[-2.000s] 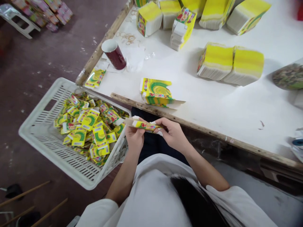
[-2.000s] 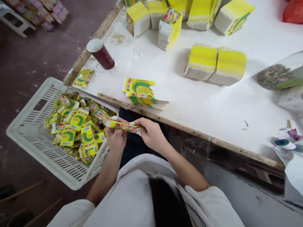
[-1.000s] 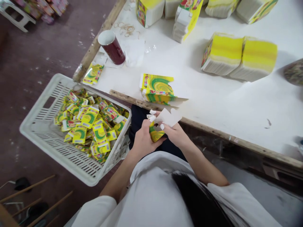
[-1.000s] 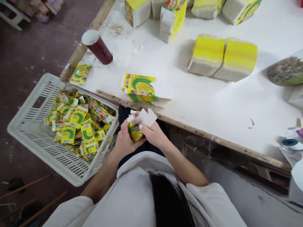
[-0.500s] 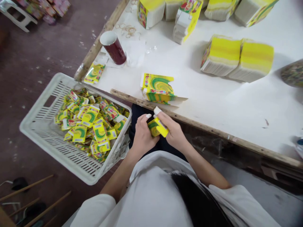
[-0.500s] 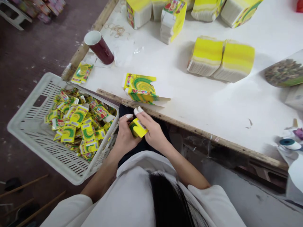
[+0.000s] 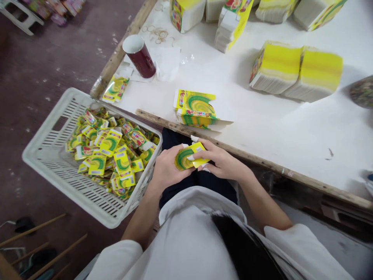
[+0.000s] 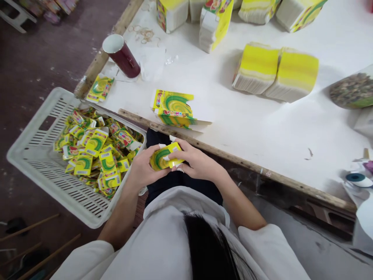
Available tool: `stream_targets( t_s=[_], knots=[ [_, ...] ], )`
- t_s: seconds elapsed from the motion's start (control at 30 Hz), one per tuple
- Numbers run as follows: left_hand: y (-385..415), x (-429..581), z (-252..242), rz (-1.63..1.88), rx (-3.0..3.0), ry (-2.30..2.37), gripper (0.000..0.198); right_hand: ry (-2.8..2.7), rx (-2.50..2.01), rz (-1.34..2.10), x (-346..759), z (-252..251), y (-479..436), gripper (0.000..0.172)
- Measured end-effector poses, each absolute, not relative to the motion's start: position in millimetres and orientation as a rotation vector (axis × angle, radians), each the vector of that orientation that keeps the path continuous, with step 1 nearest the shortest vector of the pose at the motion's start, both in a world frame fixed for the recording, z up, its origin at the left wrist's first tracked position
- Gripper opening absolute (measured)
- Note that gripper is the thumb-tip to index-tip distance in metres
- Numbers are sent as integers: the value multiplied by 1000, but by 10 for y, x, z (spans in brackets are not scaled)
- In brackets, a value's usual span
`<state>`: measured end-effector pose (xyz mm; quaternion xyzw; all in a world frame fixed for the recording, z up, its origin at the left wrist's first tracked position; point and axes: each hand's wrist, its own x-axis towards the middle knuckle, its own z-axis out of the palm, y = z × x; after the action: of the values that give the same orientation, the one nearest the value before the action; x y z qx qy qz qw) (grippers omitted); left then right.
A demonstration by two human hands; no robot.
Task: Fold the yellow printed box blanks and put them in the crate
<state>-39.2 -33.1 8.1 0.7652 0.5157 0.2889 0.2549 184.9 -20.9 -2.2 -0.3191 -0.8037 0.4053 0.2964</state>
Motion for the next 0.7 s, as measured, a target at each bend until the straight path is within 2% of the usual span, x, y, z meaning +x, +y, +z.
stream_targets(
  t_s=[0.1,0.23,0.3,0.33,0.4,0.43,0.47,0.53,0.7],
  knots=[
    [-368,-346,94,773,2121,1488,57,-1993,-925,1078,1701,-95,-311,35],
    [-441,-383,52,757,2100,1497,57,-1825,-893,1057,1531,-146,-366,66],
    [-444,-523,24,802,2013,1588,59,-1783,-900,997,1558,-66,-258,71],
    [-430,-628,15,856,1966,1708,62,-1763,-945,932,1599,-4,-167,65],
    [-376,-878,6,1015,1852,2070,73,-1708,-1140,710,1710,131,62,35],
    [-346,-1001,4,1073,1793,2243,86,-1673,-1269,604,1765,188,185,23],
    [-319,-1107,2,1110,1734,2358,97,-1647,-1385,513,1812,229,304,17],
    [-292,-1225,-12,1151,1676,2399,101,-1663,-1567,401,1865,255,500,15],
    [-341,-973,-117,1109,1691,1974,66,-1779,-1705,358,1835,116,698,15]
  ],
)
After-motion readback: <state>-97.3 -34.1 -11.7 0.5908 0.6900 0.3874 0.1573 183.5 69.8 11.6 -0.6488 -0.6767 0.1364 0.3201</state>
